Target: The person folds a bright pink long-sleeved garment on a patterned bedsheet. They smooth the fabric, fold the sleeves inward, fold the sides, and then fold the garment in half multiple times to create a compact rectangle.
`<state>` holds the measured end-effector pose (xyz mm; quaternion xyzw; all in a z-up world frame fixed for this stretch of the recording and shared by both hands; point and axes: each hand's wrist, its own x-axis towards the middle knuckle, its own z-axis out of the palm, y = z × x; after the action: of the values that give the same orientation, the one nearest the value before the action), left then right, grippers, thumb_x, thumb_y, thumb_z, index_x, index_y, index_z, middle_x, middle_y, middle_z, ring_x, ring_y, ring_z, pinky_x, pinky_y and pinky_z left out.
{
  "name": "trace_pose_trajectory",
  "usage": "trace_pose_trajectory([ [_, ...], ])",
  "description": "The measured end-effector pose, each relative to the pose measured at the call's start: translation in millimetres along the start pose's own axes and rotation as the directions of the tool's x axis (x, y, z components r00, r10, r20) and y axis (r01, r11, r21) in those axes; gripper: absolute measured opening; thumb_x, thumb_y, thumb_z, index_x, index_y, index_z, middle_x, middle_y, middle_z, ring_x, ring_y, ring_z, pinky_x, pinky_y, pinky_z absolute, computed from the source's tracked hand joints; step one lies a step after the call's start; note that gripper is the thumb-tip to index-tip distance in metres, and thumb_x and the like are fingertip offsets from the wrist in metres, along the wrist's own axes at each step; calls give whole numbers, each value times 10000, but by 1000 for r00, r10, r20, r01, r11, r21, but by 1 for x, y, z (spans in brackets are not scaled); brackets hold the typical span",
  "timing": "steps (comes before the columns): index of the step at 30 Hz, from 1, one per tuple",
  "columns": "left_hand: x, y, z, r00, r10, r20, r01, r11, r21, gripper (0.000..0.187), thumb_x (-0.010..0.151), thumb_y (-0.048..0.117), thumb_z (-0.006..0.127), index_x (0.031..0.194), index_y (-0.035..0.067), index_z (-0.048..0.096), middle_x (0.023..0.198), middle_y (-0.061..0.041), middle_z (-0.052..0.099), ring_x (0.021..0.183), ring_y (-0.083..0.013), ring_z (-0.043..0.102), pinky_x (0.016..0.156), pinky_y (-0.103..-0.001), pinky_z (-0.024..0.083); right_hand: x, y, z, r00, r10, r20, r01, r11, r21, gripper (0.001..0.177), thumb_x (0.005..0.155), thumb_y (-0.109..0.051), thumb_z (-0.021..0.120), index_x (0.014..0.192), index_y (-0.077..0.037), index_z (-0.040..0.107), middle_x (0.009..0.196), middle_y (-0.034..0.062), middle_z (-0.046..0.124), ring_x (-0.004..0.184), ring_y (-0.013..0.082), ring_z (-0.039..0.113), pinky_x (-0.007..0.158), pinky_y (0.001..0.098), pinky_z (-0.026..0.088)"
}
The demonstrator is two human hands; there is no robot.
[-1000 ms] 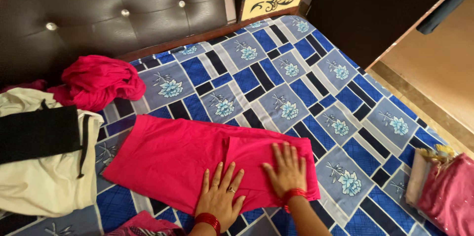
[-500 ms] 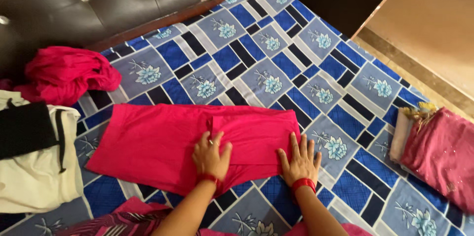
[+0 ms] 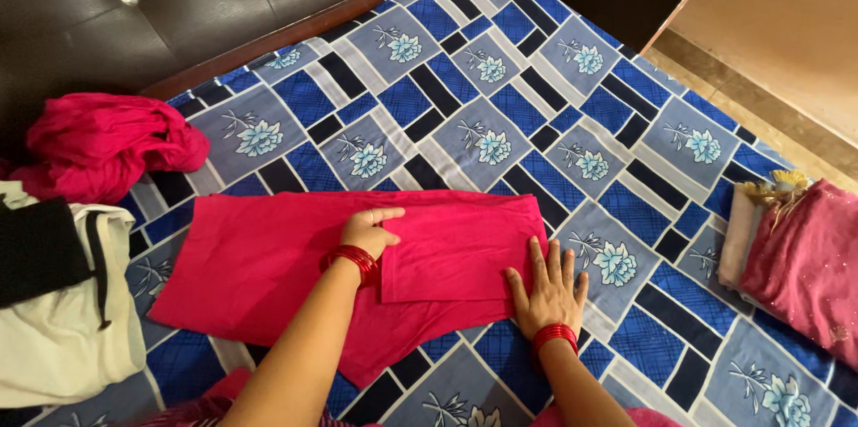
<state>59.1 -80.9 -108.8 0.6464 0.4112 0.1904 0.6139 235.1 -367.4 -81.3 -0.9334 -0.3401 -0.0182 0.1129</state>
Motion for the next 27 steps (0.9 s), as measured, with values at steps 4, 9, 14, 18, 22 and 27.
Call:
trace_pose_trajectory([
  [4,-3,5,0,993,90,-79,-67,964,259,684,697,-54,729,1339,180,722,1254,-232,691,1124,-314,639,972,-387,516,-3,7,6,975,-34,-219,81,974,210,782,994,-645,344,1625,-212,183,1692,144,163,1550,330,120,1195,540,83],
  [9,-7,18,6,967,256,19,-238,869,434,890,673,-106,649,1506,174,511,1568,-251,383,1472,-344,368,1173,-361,352,-1,1,2,999,22,-29,-22,999,26,711,971,-634,369,1610,-344,252,1693,91,179,1554,299,131,1225,515,83],
  [14,-48,56,8,967,112,-230,69,752,655,704,795,75,686,1476,138,517,1579,-178,410,1503,-342,384,1242,-422,331,-1,-6,-7,997,50,50,-49,999,-16,705,954,-662,385,1588,-369,288,1669,82,220,1555,302,130,1224,519,76],
  [18,-83,80,69,913,408,-2,-237,533,812,685,878,241,714,1492,87,455,1610,-146,333,1520,-360,304,1254,-530,211,0,-7,-7,999,42,28,-41,999,-20,705,957,-658,386,1589,-358,297,1667,86,241,1548,307,148,1220,525,89],
  [22,-98,75,122,870,427,246,-407,340,848,788,941,480,561,1572,94,288,1675,-99,207,1550,-320,139,1220,-604,30,-2,-4,-5,999,41,22,-41,999,-13,700,952,-654,393,1587,-370,305,1668,74,246,1550,296,159,1223,526,95],
  [27,-80,63,93,948,301,105,-219,376,900,898,936,683,427,1596,118,204,1682,-88,147,1549,-300,102,1228,-566,24,-2,-2,-1,1000,30,6,-30,1000,-4,692,954,-650,392,1583,-371,313,1671,70,249,1548,294,161,1219,522,94],
])
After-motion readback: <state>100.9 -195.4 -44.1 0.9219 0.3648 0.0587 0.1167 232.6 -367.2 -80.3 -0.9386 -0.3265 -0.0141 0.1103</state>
